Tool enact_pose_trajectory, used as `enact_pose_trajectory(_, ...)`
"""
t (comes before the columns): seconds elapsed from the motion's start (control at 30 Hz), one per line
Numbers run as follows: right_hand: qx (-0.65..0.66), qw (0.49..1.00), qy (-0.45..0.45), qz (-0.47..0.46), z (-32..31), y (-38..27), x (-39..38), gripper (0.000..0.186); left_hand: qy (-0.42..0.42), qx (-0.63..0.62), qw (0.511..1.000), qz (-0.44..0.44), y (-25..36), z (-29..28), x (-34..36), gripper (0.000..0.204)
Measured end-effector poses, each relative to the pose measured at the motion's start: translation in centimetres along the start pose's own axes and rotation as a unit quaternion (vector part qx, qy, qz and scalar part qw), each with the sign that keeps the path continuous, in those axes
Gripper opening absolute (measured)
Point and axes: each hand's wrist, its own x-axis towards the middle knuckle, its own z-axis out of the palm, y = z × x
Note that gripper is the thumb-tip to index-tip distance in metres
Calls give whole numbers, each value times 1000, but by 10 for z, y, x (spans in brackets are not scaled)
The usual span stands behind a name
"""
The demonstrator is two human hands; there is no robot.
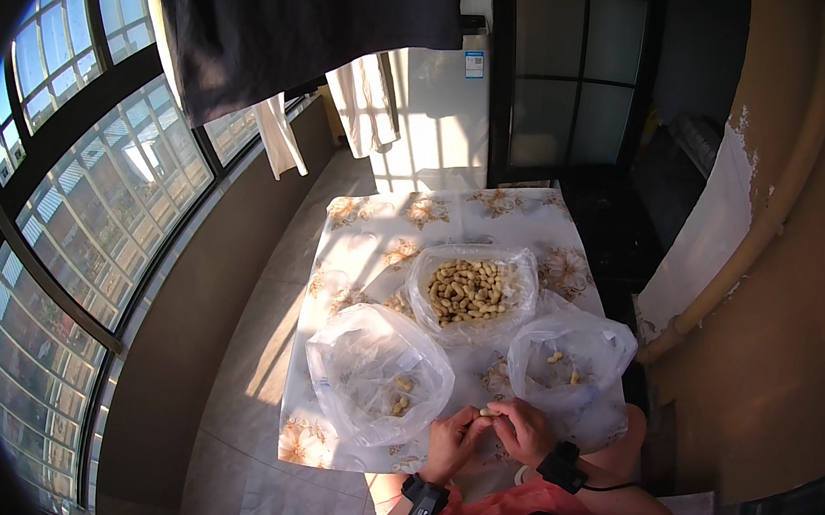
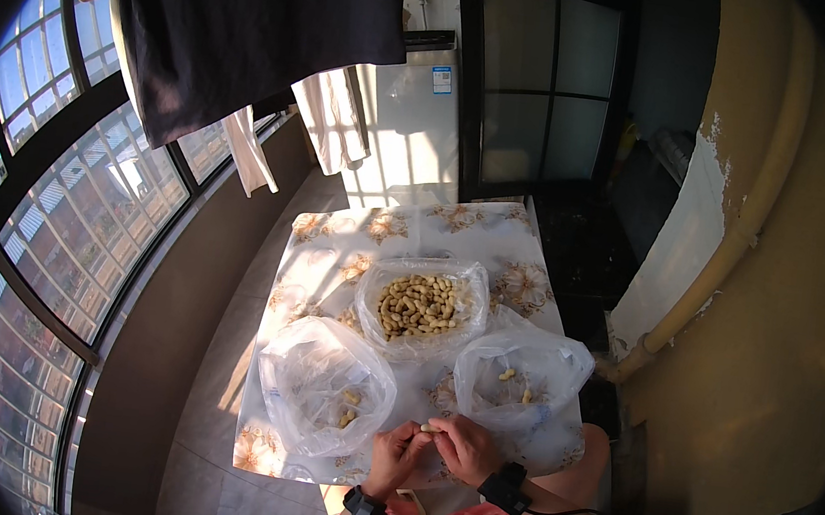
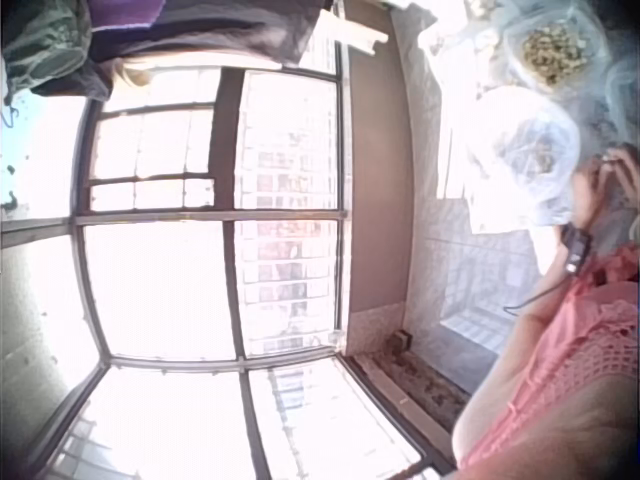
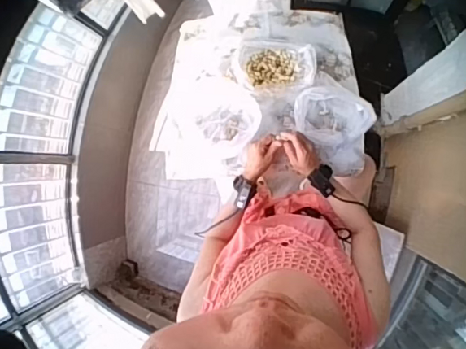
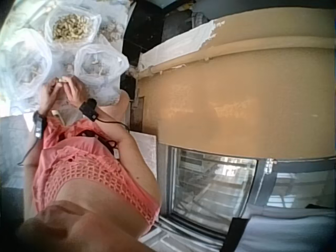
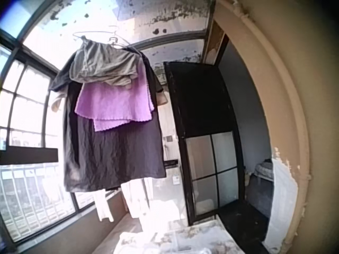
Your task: Sorting peanuts from one large bag into smaller individual bags on a table.
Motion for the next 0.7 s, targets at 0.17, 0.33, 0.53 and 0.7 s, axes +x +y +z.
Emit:
enact_pose_trajectory(0.17, 4, 1000, 4, -4, 0, 1, -1, 25, -26, 47, 999, -6, -4, -2, -1, 22)
enact_pose_trajectory(0.33, 10, 1000, 5, -2, 1, 0, 1, 25, -23, 37, 999, 18, -7, 0, 1, 20)
enact_pose_trajectory(0.53, 9, 1000, 3, 0, -1, -1, 1, 26, -32, 40, 999, 12, -4, -1, 2, 25)
enact_pose_trajectory(0.7, 13, 1000, 11, 3, 1, 0, 0, 25, -44, 59, 997, 18, -8, 0, 2, 25)
